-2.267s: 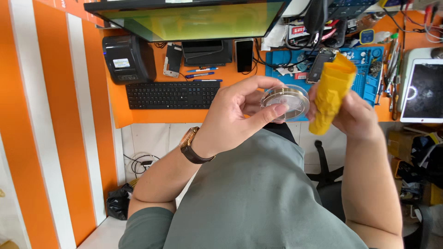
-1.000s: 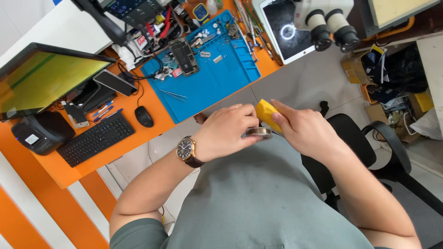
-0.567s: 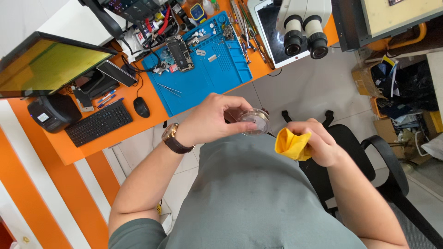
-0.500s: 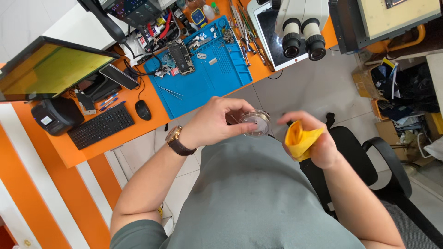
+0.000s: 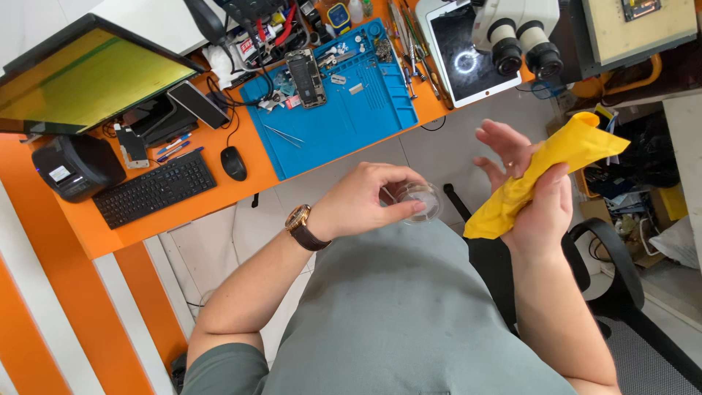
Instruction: The person cleans a spool of solder wire using a yellow cloth and tweezers. They wipe the spool repeatedly, rotate it, and use tweezers to pull and adjust the wire while continuing to wipe the spool surface.
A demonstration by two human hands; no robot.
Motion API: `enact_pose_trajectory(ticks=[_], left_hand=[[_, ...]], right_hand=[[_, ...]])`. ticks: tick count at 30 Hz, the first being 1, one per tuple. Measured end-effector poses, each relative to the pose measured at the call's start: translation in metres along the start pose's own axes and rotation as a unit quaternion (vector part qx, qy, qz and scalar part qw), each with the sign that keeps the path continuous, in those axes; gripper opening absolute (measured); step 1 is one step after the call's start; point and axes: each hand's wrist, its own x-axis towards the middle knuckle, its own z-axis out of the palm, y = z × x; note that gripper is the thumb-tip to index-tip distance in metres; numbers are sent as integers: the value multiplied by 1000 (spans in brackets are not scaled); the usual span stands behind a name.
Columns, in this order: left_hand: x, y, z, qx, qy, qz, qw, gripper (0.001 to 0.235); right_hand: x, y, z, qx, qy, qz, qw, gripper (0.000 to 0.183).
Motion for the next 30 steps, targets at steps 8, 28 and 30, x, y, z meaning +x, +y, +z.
enact_pose_trajectory(ticks=[8,28,30], left_hand=[[-46,-21,-23,115,-22,56,992,34],[-79,-9,-78,-243,96,103,960,30],[-75,-10,-74,-252,94,126,955,30]], right_hand=[[-8,-5,47,253,9,231,940,45],[-14,-23,111,-3,-386,-2,922,60],[-14,-20,105,100,-347,-23,932,47]])
